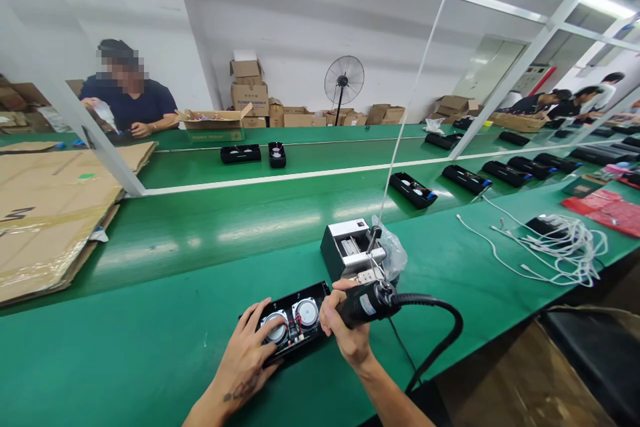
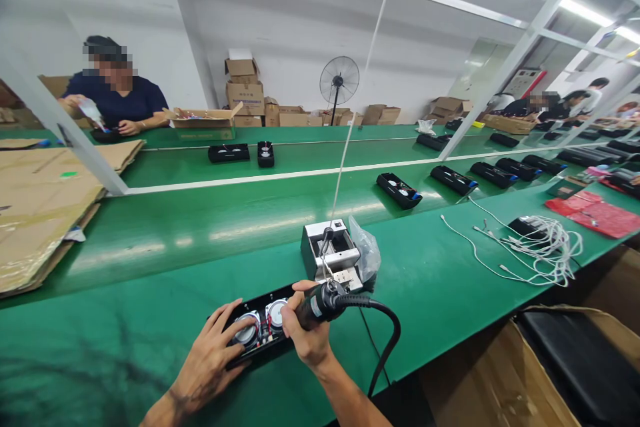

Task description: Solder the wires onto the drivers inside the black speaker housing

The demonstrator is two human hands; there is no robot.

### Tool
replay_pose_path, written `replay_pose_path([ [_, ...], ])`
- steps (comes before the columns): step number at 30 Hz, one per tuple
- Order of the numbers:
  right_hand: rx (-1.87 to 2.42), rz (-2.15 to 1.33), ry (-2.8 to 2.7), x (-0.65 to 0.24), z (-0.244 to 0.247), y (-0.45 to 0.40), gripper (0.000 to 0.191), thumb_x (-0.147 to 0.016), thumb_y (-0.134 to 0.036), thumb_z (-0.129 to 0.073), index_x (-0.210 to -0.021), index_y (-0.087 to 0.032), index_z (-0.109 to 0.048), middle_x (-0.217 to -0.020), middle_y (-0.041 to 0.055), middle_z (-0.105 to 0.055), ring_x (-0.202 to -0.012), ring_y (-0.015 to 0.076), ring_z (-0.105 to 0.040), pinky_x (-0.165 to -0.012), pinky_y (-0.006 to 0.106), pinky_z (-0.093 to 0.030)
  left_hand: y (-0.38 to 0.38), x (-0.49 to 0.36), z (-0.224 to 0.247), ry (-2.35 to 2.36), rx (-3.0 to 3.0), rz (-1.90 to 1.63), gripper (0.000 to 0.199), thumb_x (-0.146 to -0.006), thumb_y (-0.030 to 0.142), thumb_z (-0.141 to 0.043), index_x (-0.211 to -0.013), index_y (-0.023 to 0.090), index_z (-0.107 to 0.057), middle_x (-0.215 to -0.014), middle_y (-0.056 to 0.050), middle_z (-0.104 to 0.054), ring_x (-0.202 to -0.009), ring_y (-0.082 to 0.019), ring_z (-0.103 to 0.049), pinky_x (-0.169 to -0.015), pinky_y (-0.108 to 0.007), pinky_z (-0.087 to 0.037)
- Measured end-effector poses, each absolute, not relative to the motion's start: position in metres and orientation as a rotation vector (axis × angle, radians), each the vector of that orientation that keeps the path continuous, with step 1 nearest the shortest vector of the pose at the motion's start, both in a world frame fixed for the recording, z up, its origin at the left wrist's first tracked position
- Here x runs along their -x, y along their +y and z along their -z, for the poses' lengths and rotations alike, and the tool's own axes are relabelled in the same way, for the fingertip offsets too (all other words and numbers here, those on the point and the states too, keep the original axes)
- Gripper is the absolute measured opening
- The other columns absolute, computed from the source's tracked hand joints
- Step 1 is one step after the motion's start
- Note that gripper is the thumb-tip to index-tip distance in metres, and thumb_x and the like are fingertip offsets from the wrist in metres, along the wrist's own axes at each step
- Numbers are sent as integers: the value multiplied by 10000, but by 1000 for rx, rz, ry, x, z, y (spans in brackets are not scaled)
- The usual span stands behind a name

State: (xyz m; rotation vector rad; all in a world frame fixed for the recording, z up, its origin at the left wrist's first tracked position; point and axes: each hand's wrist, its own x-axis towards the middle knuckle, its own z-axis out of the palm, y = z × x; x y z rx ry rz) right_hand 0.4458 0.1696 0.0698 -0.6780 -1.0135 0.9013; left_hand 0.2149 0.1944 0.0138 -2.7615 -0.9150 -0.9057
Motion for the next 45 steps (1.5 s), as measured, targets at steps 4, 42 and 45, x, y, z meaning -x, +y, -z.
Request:
replay_pose_path([
  [4, 678, -884, -1020, -448, -73, 171, 315, -998, -284, -711, -1252, -323, -530, -669, -108, -532, -472, 95, -511, -468, 214, -450, 197, -216, -14, -914, 2773, 919, 289, -717, 423, -936, -722, 273, -688, -1291, 74, -730, -1463, -314, -455, -1308, -424, -256],
  [42, 1101, -529, -1044, -558, -112, 201, 283, -834, -316, -846, -992, -313, -612, -559, -68, -620, -476, 157, -554, -558, 374, -479, 197, -212, -7, -952, 2789, 920, 271, -720, 458, -925, -739, 286, -717, -1292, 75, -749, -1434, -344, -510, -1231, -504, -368],
  [45, 1146, -598, -1078, -552, -109, 195, 313, -810, -331, -871, -999, -247, -637, -537, -90, -573, -443, 130, -502, -491, 311, -439, 197, -213, -6, -907, 2766, 948, 278, -706, 442, -929, -722, 273, -709, -1271, 47, -746, -1452, -330, -486, -1255, -474, -344],
])
